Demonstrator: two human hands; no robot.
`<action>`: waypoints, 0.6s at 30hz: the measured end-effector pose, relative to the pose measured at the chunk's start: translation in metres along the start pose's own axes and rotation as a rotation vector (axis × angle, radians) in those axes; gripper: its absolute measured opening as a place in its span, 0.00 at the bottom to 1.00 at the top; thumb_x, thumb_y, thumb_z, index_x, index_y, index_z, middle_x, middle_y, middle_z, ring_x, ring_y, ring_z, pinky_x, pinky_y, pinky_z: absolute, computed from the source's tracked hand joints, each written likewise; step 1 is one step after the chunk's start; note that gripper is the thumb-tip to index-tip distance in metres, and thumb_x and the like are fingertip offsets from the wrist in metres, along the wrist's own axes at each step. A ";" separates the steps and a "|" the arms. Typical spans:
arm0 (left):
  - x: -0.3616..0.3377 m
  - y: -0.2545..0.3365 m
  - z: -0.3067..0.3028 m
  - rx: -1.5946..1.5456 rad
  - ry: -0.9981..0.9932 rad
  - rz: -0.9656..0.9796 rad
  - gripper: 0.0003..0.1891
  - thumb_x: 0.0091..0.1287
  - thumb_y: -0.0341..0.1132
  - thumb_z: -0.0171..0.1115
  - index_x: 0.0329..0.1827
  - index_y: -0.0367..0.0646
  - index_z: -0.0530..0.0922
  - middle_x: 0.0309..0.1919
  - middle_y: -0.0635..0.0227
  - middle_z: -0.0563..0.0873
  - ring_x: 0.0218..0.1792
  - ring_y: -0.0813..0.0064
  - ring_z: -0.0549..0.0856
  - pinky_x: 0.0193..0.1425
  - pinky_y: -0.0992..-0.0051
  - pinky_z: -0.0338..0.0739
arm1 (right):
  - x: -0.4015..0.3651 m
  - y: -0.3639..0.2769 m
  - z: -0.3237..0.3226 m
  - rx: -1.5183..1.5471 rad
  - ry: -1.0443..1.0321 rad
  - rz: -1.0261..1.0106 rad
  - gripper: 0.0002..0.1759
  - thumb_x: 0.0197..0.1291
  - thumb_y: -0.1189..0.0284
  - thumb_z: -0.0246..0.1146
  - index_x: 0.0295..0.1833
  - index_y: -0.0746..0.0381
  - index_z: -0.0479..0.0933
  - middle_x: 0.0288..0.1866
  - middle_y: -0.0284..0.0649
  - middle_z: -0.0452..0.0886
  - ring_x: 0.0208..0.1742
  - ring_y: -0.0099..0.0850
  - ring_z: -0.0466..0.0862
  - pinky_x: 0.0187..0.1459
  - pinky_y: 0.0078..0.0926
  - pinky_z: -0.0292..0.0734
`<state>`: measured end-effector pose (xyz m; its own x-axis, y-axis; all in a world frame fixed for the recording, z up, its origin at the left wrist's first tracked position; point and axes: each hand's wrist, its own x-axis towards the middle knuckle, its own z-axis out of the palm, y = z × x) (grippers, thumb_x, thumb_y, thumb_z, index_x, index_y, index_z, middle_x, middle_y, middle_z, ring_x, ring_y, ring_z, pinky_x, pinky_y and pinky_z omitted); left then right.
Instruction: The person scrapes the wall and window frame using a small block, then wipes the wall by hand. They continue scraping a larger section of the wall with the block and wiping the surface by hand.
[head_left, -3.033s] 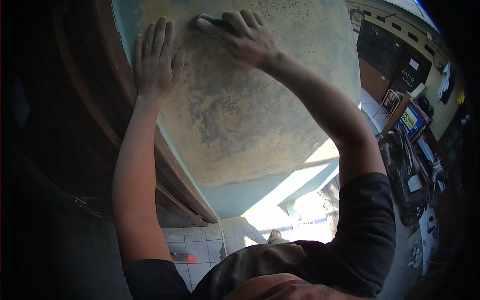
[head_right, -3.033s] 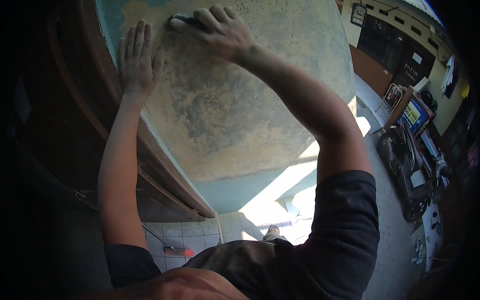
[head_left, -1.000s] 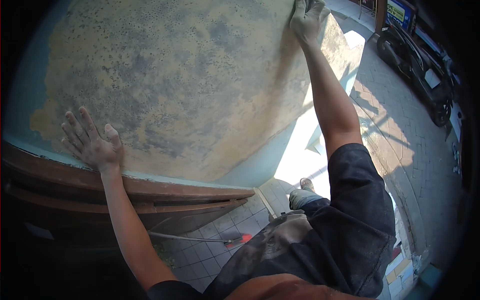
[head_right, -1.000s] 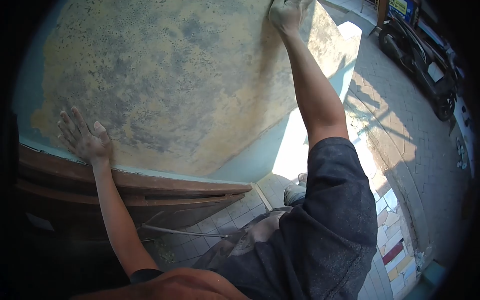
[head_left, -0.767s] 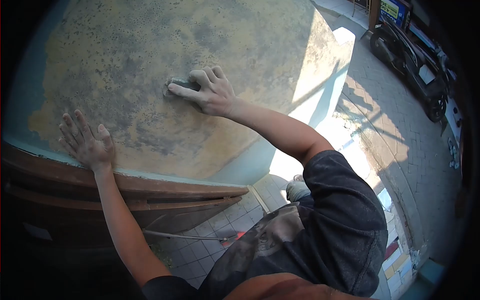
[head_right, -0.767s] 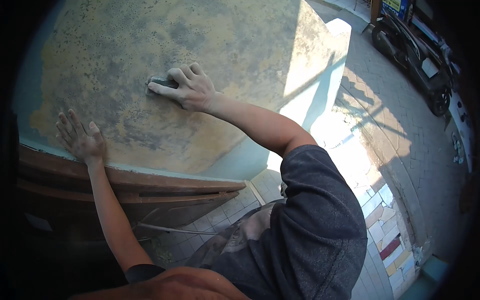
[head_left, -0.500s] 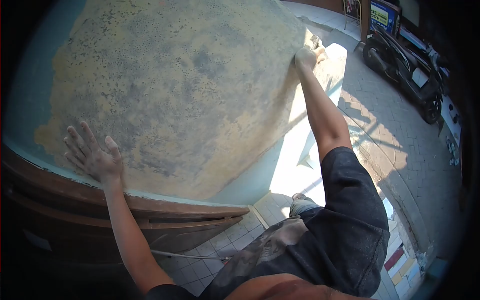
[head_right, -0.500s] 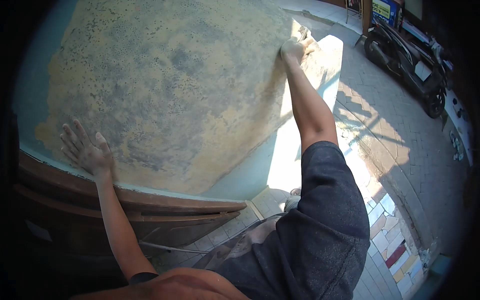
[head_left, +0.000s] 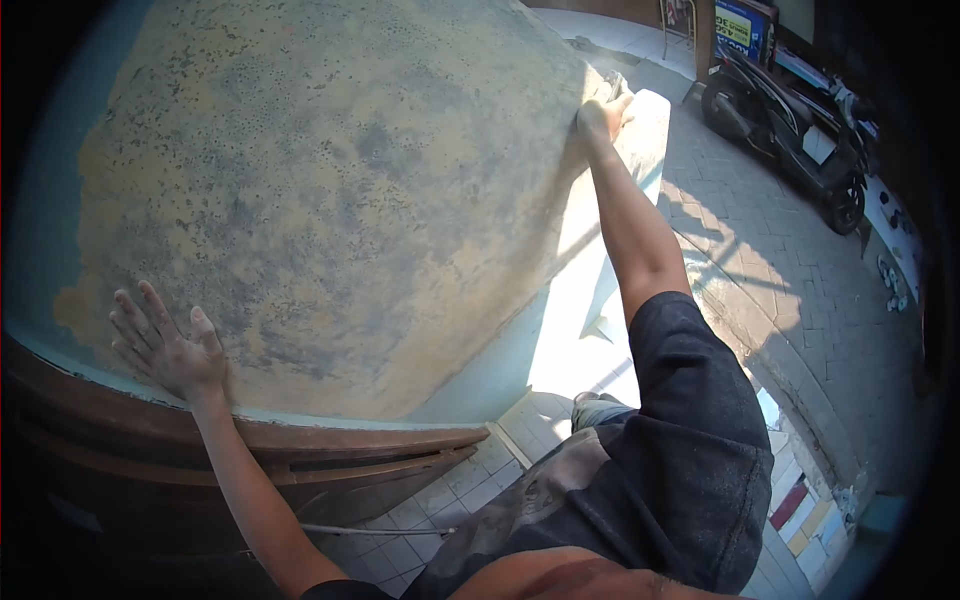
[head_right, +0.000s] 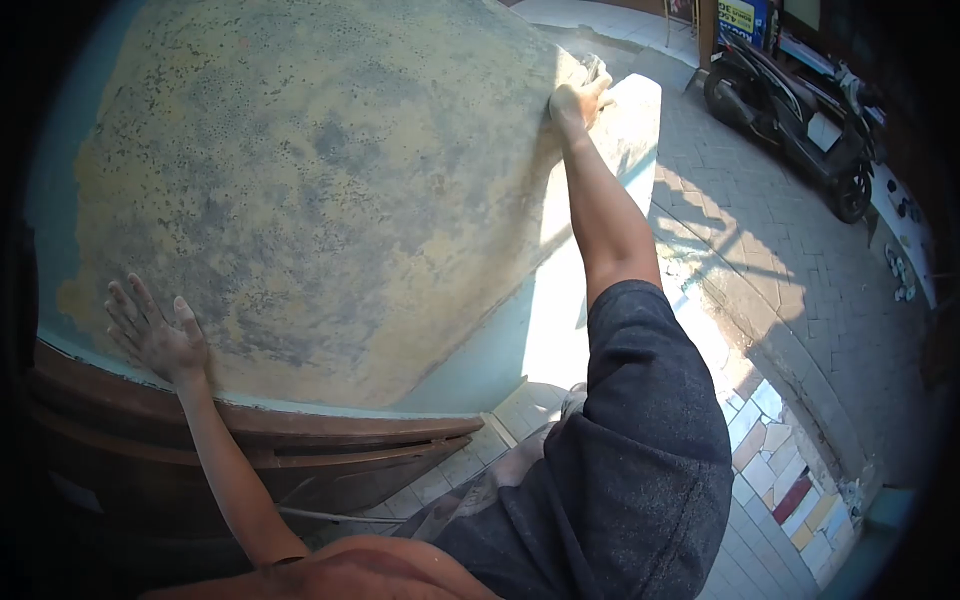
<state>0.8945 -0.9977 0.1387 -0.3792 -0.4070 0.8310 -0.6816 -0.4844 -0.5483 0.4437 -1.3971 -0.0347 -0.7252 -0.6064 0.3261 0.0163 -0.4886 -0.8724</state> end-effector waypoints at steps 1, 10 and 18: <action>0.002 0.001 0.001 0.013 0.013 0.004 0.37 0.76 0.57 0.46 0.88 0.61 0.56 0.88 0.66 0.55 0.86 0.55 0.55 0.88 0.45 0.46 | 0.003 -0.001 0.004 0.004 0.007 -0.015 0.25 0.80 0.56 0.51 0.73 0.58 0.61 0.69 0.55 0.72 0.68 0.54 0.78 0.60 0.52 0.77; 0.008 0.000 0.004 0.005 0.005 0.024 0.37 0.78 0.60 0.44 0.88 0.59 0.56 0.88 0.63 0.54 0.86 0.54 0.55 0.87 0.44 0.47 | -0.112 -0.180 0.099 0.066 -0.187 -1.003 0.24 0.65 0.55 0.69 0.66 0.43 0.81 0.49 0.40 0.70 0.48 0.38 0.73 0.49 0.38 0.71; 0.019 0.016 0.008 0.058 0.046 -0.017 0.39 0.80 0.64 0.37 0.88 0.55 0.57 0.87 0.61 0.56 0.85 0.47 0.56 0.85 0.40 0.49 | -0.002 0.105 -0.005 -0.425 0.105 0.228 0.36 0.80 0.50 0.48 0.79 0.66 0.56 0.73 0.71 0.68 0.70 0.60 0.76 0.70 0.49 0.71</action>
<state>0.8813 -1.0190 0.1456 -0.3971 -0.3633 0.8428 -0.6515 -0.5352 -0.5377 0.4435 -1.4442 -0.1287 -0.8015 -0.5913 0.0898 -0.0834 -0.0383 -0.9958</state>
